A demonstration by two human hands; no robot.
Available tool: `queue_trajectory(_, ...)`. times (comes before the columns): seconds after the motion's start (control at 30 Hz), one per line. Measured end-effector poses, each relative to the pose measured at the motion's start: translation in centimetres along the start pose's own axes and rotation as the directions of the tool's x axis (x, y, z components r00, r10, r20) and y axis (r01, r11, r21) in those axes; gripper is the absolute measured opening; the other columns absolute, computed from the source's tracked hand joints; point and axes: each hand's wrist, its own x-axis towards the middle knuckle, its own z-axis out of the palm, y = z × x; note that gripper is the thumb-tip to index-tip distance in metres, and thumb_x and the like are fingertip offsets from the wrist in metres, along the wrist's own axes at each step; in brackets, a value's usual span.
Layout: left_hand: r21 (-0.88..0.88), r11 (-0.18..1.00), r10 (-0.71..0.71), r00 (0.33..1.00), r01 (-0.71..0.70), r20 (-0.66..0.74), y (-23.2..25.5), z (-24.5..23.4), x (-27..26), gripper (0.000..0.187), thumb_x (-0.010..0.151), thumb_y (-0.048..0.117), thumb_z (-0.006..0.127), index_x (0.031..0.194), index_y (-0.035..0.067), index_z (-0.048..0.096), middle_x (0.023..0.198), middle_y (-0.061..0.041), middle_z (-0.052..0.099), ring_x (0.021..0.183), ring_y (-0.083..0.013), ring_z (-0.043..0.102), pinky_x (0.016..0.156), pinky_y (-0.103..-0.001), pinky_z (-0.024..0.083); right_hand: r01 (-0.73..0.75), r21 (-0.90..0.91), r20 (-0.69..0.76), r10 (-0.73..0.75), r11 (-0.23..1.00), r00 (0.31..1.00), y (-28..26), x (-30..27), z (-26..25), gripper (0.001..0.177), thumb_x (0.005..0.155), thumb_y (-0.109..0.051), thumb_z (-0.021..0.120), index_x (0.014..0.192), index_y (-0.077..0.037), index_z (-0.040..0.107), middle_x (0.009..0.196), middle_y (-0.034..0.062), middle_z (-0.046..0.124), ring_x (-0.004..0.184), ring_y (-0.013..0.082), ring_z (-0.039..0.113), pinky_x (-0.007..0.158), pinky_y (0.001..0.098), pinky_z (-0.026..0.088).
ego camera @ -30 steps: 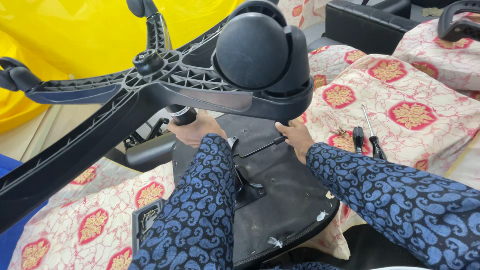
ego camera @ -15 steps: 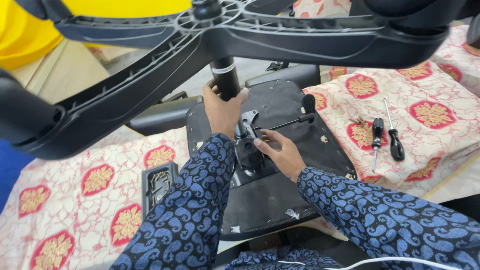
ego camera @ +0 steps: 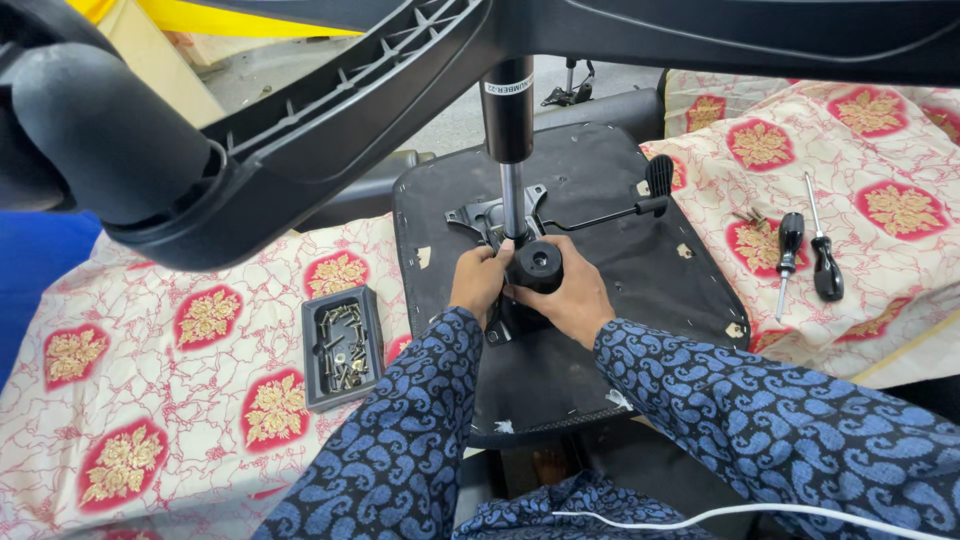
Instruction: The person attaches a tilt mechanism and gas cylinder assembly to the underside of a chair seat, aligning the mounting plate and driving screws by hand and with screwdrivers, taking screws from a tray beside the seat.
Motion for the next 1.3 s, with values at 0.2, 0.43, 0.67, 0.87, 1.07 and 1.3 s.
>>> queue_trajectory(0.2,-0.069,0.994,-0.094,0.992,0.089,-0.085,2.0,0.4,-1.2,0.055,0.094,0.036,0.073,0.129,-0.003,0.057,0.110,-0.010,0.067,0.104,-0.0171,0.065,0.091,-0.030,0.050,0.024,-0.015,-0.027,-0.024,1.000,0.999,0.0,-0.4,-0.3,0.069,0.069,-0.035,0.091,0.123,-0.010,0.056,0.106,0.0109,0.074,0.101,0.0274,0.073,0.088,0.0392,0.056)
queue_trajectory(0.43,-0.114,0.988,-0.100,0.995,0.102,0.021,5.0,1.6,-2.5,0.042,0.091,0.035,0.071,0.111,-0.002,0.072,0.103,-0.012,0.074,0.099,-0.0188,0.068,0.087,-0.032,0.050,-0.002,-0.005,-0.038,0.002,1.000,0.999,0.8,0.3,-1.6,0.066,0.070,-0.033,0.090,0.122,-0.010,0.056,0.103,0.0104,0.074,0.097,0.0263,0.074,0.086,0.0380,0.057)
queue_trajectory(0.67,-0.189,0.974,-0.115,0.990,0.128,0.076,6.3,2.8,-2.3,0.032,0.091,0.030,0.072,0.105,0.001,0.071,0.094,-0.008,0.073,0.088,-0.0144,0.066,0.077,-0.031,0.051,-0.006,-0.041,-0.079,0.002,0.999,0.997,1.8,1.4,-2.4,0.067,0.070,-0.035,0.090,0.121,-0.009,0.055,0.101,0.0125,0.073,0.095,0.0281,0.075,0.084,0.0390,0.058)
queue_trajectory(0.87,-0.128,0.984,-0.115,0.988,0.128,0.101,5.4,3.4,-0.7,0.048,0.090,0.035,0.076,0.115,-0.005,0.068,0.101,-0.016,0.072,0.097,-0.0212,0.065,0.085,-0.034,0.052,-0.053,-0.066,-0.100,0.046,0.996,0.994,2.2,2.1,-2.9,0.067,0.069,-0.037,0.091,0.120,-0.010,0.056,0.101,0.0122,0.074,0.095,0.0281,0.074,0.085,0.0398,0.057)
queue_trajectory(1.07,0.047,0.997,-0.055,0.998,0.054,0.022,3.5,1.7,-2.8,0.096,0.079,0.039,0.081,0.154,0.003,0.033,0.150,-0.018,0.051,0.139,-0.0274,0.050,0.113,-0.037,0.041,-0.014,0.116,0.232,-0.013,0.993,0.973,4.8,3.2,-5.5,0.093,0.060,-0.031,0.093,0.140,-0.013,0.049,0.125,0.0100,0.067,0.116,0.0256,0.067,0.100,0.0374,0.052)
queue_trajectory(1.3,0.667,0.705,0.255,0.964,-0.240,0.077,0.8,0.7,-11.3,0.085,0.068,0.042,0.089,0.138,0.006,0.055,0.156,-0.011,0.044,0.151,-0.0285,0.028,0.124,-0.051,0.014,0.066,-0.192,0.230,-0.020,0.979,0.973,11.8,0.8,-8.6,0.094,0.059,-0.026,0.094,0.143,-0.014,0.055,0.124,0.0122,0.058,0.120,0.0263,0.058,0.106,0.0372,0.045)
